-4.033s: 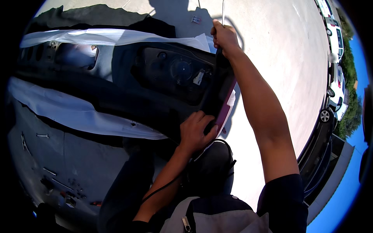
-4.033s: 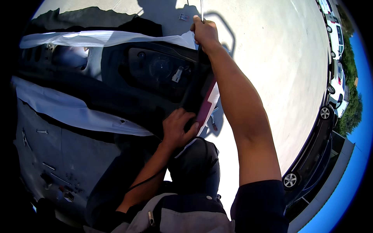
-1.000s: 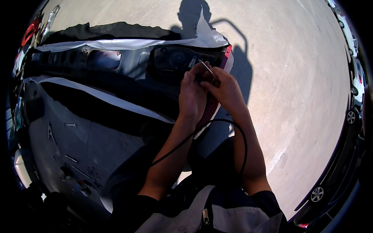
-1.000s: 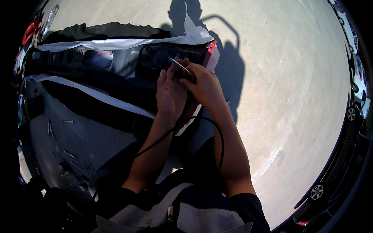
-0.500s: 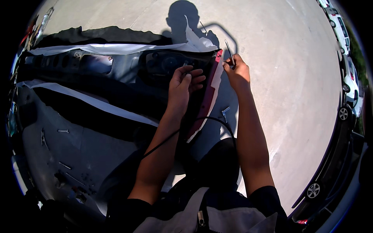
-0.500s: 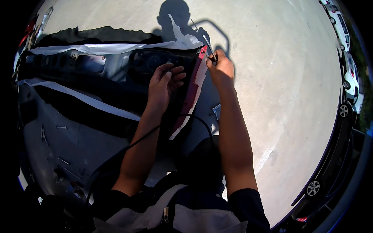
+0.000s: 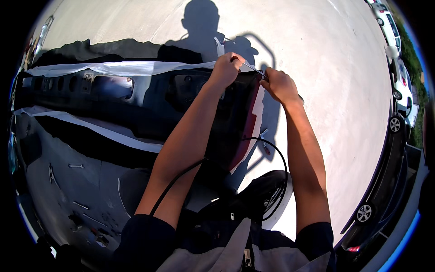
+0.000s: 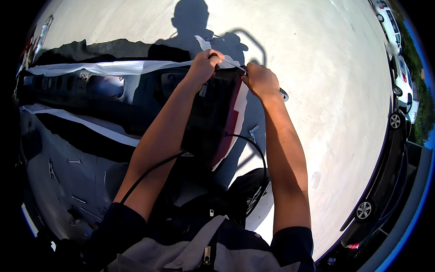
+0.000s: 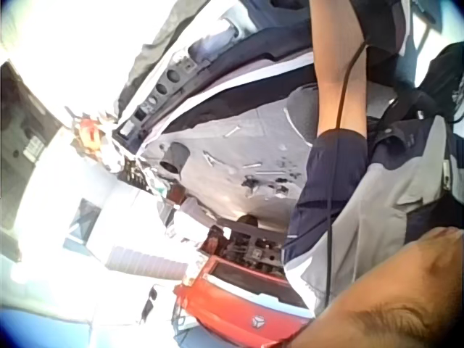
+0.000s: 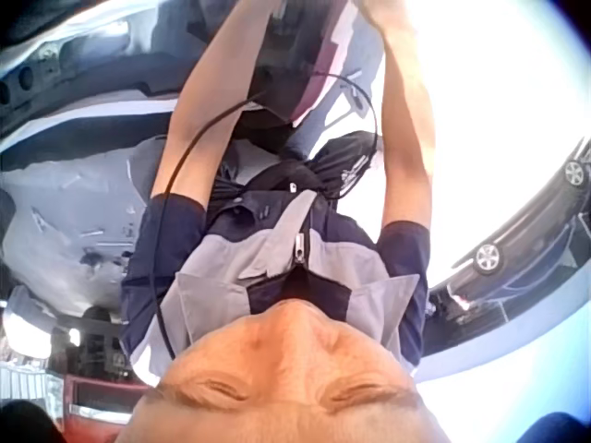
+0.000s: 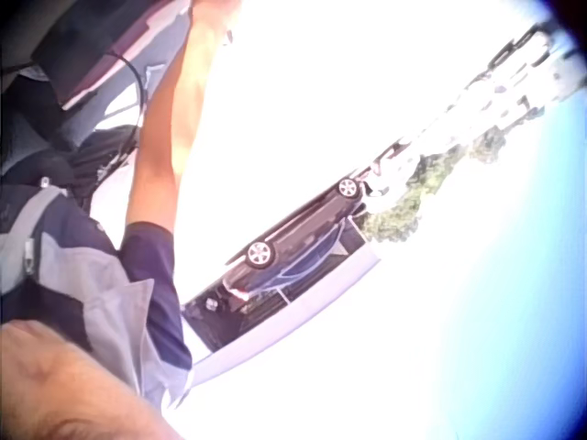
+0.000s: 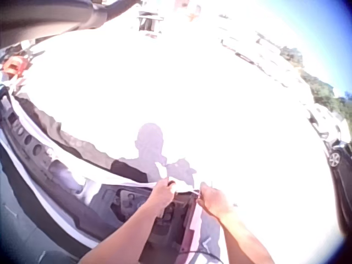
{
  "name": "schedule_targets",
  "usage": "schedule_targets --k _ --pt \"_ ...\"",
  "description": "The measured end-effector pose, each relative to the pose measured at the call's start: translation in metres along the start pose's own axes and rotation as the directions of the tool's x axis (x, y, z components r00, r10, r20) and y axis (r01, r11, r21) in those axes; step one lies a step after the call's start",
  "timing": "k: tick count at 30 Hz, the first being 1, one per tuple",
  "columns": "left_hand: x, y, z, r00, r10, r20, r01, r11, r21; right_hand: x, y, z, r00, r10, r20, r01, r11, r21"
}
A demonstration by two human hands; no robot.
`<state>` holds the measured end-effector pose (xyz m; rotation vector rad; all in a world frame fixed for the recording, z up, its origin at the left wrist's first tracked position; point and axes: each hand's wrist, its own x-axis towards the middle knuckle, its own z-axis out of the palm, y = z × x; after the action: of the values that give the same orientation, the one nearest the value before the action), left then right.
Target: The person uses a screwdriver and a wrench to work on the housing and internal parts of a vehicle component placed on a surface.
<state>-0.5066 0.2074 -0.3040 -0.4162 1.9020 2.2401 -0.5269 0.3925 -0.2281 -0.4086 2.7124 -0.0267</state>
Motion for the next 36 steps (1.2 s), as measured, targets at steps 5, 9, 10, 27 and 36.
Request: schedule_targets --k 5,9,10,27,36 --pt "0.020 -0.010 -0.009 0.995 -0.090 -0.035 0.088 0.995 -0.054 -0.004 0.007 0.013 0.995 0.101 -0.028 -0.097 0.988 0.121" --pt "0.005 -0.022 0.014 0.981 0.132 0.139 -0.191 0.728 0.658 0.001 -0.006 0.004 0.985 0.166 0.052 -0.169 0.984 0.056" --pt "-0.004 -0.019 0.019 0.959 0.158 0.234 -0.280 0.641 0.714 0.003 -0.006 0.002 0.986 0.154 0.062 -0.157 0.986 0.054" --pt "-0.009 -0.010 0.029 0.905 0.014 0.425 -0.336 0.637 0.694 -0.012 0.007 0.047 0.964 0.244 -0.105 -0.137 0.795 0.591" --pt "-0.005 -0.022 0.046 0.931 0.155 0.331 -0.358 0.560 0.747 -0.161 -0.022 0.166 0.629 0.777 0.031 -0.240 0.156 0.958"
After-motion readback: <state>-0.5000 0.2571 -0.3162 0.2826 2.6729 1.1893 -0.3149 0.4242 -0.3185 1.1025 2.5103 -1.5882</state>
